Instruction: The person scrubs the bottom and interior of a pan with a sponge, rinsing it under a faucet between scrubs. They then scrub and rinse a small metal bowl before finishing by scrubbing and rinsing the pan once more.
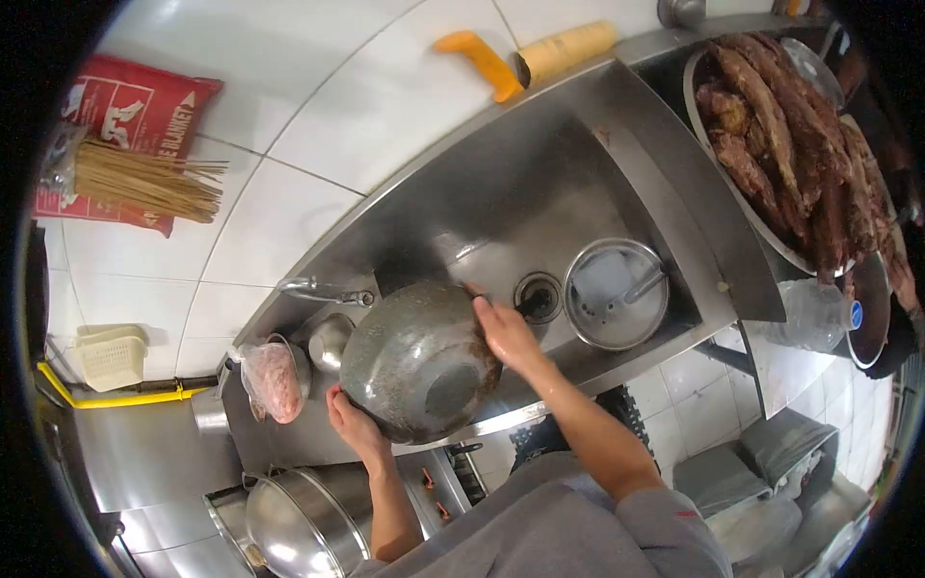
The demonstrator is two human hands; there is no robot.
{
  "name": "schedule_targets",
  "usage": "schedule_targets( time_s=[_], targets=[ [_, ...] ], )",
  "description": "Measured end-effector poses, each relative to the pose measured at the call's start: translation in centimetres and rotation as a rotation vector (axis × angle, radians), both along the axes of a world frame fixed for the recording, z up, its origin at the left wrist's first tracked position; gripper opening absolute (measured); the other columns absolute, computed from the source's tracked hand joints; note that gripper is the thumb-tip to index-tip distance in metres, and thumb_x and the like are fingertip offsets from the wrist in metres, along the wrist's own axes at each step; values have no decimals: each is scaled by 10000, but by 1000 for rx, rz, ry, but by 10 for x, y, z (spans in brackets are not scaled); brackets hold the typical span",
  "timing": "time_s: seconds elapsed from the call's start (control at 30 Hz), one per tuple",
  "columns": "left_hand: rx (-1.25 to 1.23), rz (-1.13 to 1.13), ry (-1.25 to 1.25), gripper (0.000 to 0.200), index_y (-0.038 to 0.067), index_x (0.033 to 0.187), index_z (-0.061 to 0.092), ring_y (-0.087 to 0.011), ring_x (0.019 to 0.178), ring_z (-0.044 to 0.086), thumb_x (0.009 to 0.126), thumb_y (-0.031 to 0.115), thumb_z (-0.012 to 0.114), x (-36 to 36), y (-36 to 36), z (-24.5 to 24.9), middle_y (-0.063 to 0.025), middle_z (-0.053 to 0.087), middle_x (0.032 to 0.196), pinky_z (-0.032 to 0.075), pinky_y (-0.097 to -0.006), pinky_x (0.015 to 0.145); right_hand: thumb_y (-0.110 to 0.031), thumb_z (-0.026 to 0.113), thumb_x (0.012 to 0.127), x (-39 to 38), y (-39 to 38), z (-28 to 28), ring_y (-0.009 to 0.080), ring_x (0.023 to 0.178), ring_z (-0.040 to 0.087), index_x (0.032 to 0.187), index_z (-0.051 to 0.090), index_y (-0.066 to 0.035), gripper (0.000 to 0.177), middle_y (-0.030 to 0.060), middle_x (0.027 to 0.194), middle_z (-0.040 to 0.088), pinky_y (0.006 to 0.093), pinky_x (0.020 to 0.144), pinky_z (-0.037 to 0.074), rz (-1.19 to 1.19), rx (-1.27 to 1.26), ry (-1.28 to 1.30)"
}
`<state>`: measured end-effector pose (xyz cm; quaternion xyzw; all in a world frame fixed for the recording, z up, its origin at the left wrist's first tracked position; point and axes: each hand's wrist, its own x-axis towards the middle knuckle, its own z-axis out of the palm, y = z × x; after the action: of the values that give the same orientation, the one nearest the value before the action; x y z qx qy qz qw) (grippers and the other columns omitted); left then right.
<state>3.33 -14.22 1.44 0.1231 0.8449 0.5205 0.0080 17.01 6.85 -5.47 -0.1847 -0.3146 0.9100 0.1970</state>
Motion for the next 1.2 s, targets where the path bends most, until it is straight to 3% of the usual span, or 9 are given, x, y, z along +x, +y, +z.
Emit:
schedule_targets(
  time_s=[0.13,0.27,0.33,0.53,0.63,0.73,0.87,1.0,1.2],
  targets=[
    [104,4,-17,223,10,951,554,-87,762,408,1017,147,392,19,16,14,35,437,813,359,-244,679,-203,464,1030,-21,-23,39,354,1278,512,1350,530,-9,381,135,1388,546,436,1117,369,-328,1544,-272],
    [106,-23,37,221,12,943,549,-75,740,393,1021,143,388,27,17,16,42,424,804,343,-233,651,-193,493,1012,-10,-36,70,332,1318,475,1282,607,-27,337,104,1392,551,440,1136,338,-269,1537,-76],
    [-33,-60,108,221,14,958,541,-65,728,385,1030,149,382,28,10,15,45,419,792,332,-226,632,-189,524,986,0,-17,12,287,1381,409,1242,649,-45,319,59,1389,564,471,1163,281,-246,364,25],
    [89,-111,79,211,6,946,542,-86,733,406,1009,120,375,33,15,13,24,442,786,345,-243,649,-163,456,1027,3,-40,96,292,1354,453,1315,592,-56,337,83,1380,580,434,1185,255,-251,1525,-86],
    [39,-123,128,217,-3,959,545,-105,755,434,1004,120,372,28,14,10,5,475,799,369,-261,679,-175,446,1041,15,-18,59,297,1321,491,1310,595,-53,331,102,1371,584,391,1179,279,-335,1427,-104],
    [-19,-116,159,225,-9,970,549,-113,772,451,1001,126,371,31,5,14,-6,497,812,384,-269,700,-190,475,1039,22,13,17,244,1299,516,1278,611,-32,317,78,1360,598,384,1177,290,-28,196,115],
    [47,-107,92,215,-6,970,551,-108,767,447,998,126,384,36,16,19,0,493,808,376,-259,690,-118,506,1006,1,-16,87,235,1309,518,1279,618,-38,306,81,1310,637,389,1177,307,-179,1478,26],
    [-63,-96,169,216,-5,984,553,-100,752,439,1001,133,388,37,13,20,11,481,798,368,-251,673,-184,549,996,23,17,22,295,1355,465,1205,675,-67,271,102,1386,579,421,1171,305,-15,409,198],
    [69,-127,124,197,3,983,545,-90,748,420,1002,129,394,36,17,16,27,444,790,350,-247,664,-162,581,968,22,-29,76,291,1421,367,1275,651,-99,321,30,1427,552,457,1186,260,-287,1394,-139]
  ],
)
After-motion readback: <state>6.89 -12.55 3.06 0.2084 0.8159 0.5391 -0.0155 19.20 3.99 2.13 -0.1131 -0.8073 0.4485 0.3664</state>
